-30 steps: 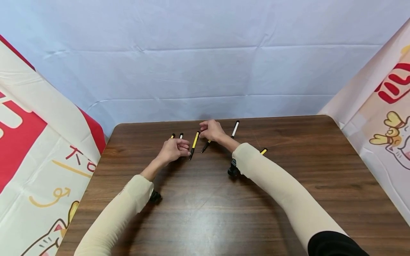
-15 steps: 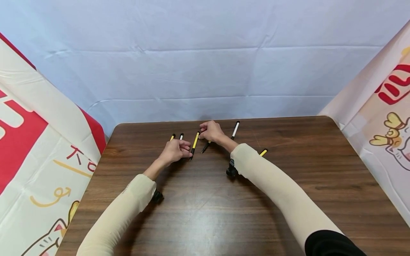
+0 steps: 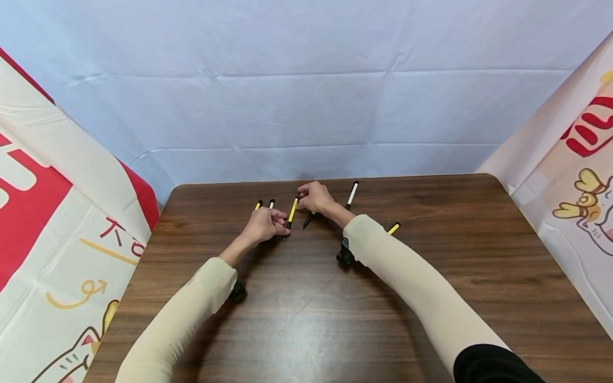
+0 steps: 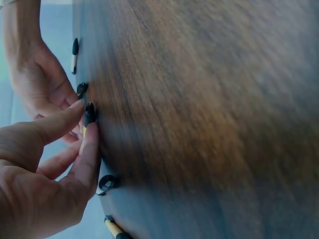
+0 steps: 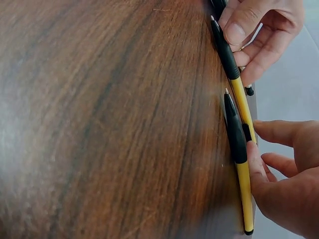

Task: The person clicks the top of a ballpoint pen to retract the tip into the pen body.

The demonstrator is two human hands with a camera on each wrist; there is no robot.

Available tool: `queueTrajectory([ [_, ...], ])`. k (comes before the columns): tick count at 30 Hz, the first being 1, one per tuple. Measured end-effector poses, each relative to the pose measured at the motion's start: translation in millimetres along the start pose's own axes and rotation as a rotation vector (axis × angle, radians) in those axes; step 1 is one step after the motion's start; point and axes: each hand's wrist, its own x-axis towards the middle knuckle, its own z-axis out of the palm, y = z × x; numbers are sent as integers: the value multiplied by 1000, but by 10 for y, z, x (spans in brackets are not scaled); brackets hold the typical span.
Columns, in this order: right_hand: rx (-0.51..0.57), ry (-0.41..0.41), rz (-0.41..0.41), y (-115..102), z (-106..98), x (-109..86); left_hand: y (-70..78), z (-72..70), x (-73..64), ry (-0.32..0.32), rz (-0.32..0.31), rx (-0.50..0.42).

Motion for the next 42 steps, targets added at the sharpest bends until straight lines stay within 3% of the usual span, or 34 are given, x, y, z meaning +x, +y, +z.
queueTrajectory([
  [6, 10, -20, -1, 8, 8, 21, 16, 17, 28, 7, -21, 3],
  [25, 97, -11, 12, 12, 23, 25, 8, 10, 49, 7, 9, 36],
  [42, 212, -23, 45, -10, 50, 19, -18, 19, 51, -8, -8, -39],
])
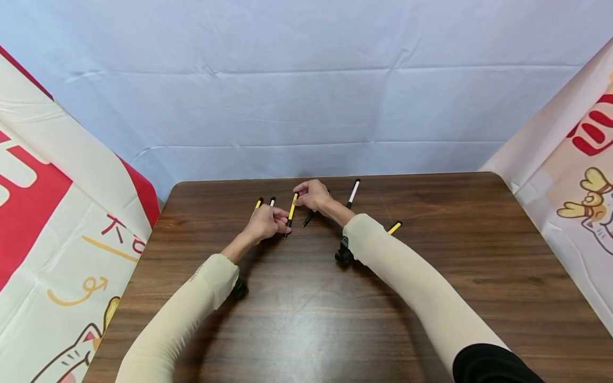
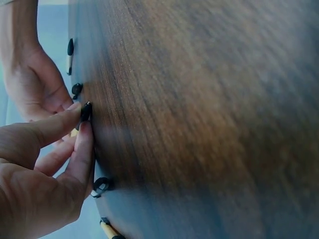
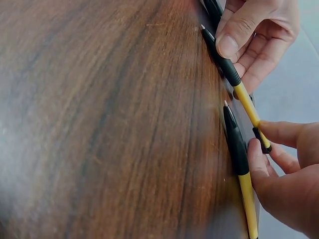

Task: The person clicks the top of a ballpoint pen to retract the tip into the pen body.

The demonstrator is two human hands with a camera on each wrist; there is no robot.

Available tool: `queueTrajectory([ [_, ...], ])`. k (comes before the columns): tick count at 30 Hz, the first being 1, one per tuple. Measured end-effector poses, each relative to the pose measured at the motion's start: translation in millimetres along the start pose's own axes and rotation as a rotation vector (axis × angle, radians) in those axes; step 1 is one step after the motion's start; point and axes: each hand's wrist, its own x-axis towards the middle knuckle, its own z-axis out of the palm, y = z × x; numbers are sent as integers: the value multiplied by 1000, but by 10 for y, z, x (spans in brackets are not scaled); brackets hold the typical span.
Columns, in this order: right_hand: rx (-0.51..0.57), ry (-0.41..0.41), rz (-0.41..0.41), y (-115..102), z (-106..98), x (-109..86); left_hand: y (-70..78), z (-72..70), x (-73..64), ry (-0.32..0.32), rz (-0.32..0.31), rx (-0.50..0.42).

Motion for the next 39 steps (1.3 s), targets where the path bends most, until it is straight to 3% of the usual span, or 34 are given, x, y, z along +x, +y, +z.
queueTrajectory([
  [6, 98, 17, -1, 1, 22, -5, 6, 7, 2, 3, -16, -10],
  [13, 475, -20, 87, -1, 73, 11, 8, 14, -22, 10, -20, -15],
  [15, 534, -16, 105, -6, 80, 11, 7, 18, -33, 12, -19, -13],
  [21, 573, 13, 138, -15, 88, 12, 3, 25, -64, 18, -16, -18],
  [27, 575, 25, 148, -19, 75, 23, 15, 18, -71, 10, -28, -88],
  [35, 615, 20, 175, -29, 38, 25, 32, 6, -68, -29, -104, -253],
  [39, 643, 14, 172, -35, 36, 17, 23, 8, -56, -46, -131, -382],
])
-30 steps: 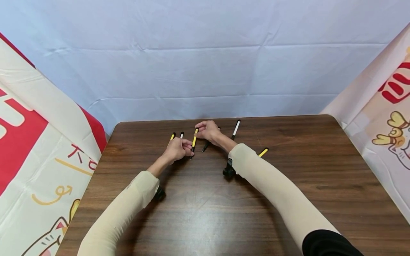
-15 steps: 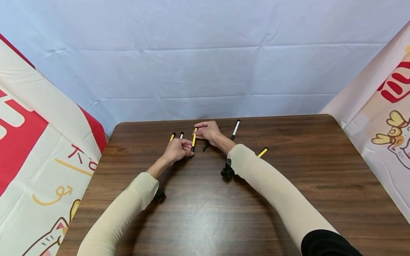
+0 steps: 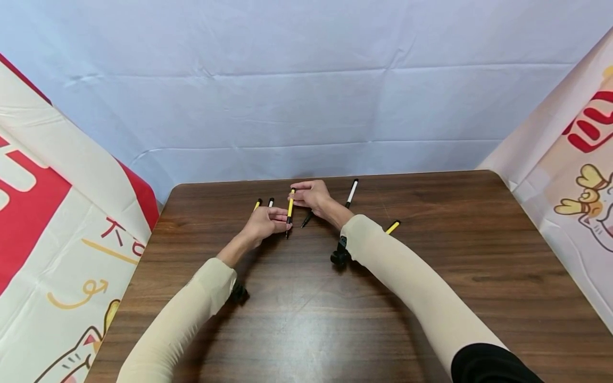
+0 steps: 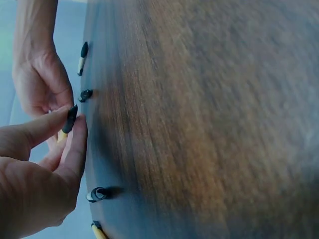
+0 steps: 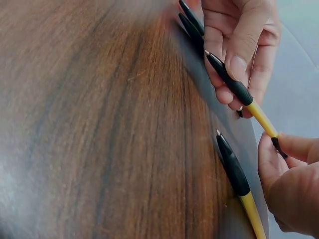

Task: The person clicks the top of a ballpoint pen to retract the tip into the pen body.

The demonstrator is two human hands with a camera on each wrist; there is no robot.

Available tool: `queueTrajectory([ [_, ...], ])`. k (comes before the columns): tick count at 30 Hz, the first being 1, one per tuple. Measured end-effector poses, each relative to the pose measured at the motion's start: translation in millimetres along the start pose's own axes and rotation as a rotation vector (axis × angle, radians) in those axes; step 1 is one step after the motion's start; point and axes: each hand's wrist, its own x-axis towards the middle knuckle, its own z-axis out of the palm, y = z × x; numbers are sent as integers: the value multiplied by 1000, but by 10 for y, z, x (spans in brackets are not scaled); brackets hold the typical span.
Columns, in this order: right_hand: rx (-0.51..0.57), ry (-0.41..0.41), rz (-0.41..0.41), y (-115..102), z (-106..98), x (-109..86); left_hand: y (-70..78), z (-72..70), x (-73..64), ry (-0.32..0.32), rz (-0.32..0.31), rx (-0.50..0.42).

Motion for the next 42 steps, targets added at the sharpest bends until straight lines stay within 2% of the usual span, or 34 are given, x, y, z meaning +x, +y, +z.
queueTrajectory([
  [5, 6, -31, -12, -2, 17, -41, -2, -2, 18, -25, -54, -224],
  [8, 2, -43, -22, -2, 24, -58, 4, -3, 21, -34, -82, -280],
  [18, 6, -60, -30, 5, 16, -94, 16, -17, -20, -77, -88, -303],
  [26, 14, -82, -40, -25, 40, -146, 5, -41, -46, -72, -80, -342],
  [42, 17, -80, -69, -53, 90, -206, 48, -56, -52, -55, -69, -351],
])
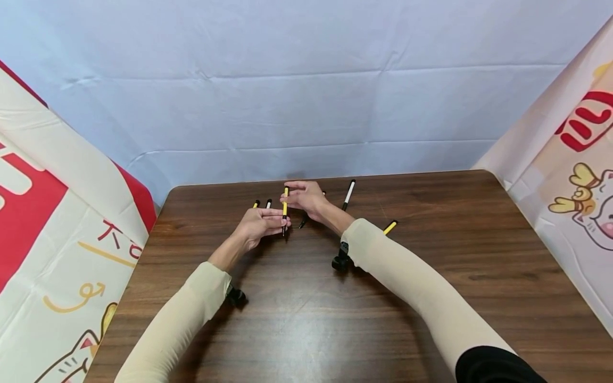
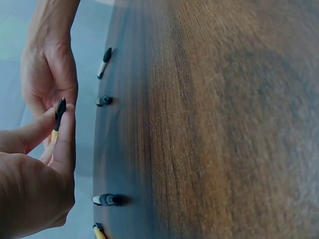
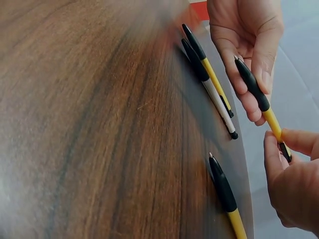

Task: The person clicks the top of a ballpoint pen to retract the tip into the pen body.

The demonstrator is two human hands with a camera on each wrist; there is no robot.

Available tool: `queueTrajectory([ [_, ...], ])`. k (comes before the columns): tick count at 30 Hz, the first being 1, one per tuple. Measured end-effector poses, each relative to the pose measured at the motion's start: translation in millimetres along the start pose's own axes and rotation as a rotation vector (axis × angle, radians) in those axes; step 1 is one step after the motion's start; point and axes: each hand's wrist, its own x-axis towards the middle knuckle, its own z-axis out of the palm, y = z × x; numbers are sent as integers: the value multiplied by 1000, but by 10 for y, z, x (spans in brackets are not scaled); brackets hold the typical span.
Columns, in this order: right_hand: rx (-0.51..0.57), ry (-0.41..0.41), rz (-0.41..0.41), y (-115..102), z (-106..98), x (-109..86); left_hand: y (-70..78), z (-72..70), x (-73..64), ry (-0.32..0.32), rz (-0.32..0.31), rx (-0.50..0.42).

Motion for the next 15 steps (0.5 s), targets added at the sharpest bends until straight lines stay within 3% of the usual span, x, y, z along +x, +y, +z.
queueTrajectory([
  [15, 22, 6, -22, -5, 32, -28, 11, 0, -21, 20, 8, -12],
])
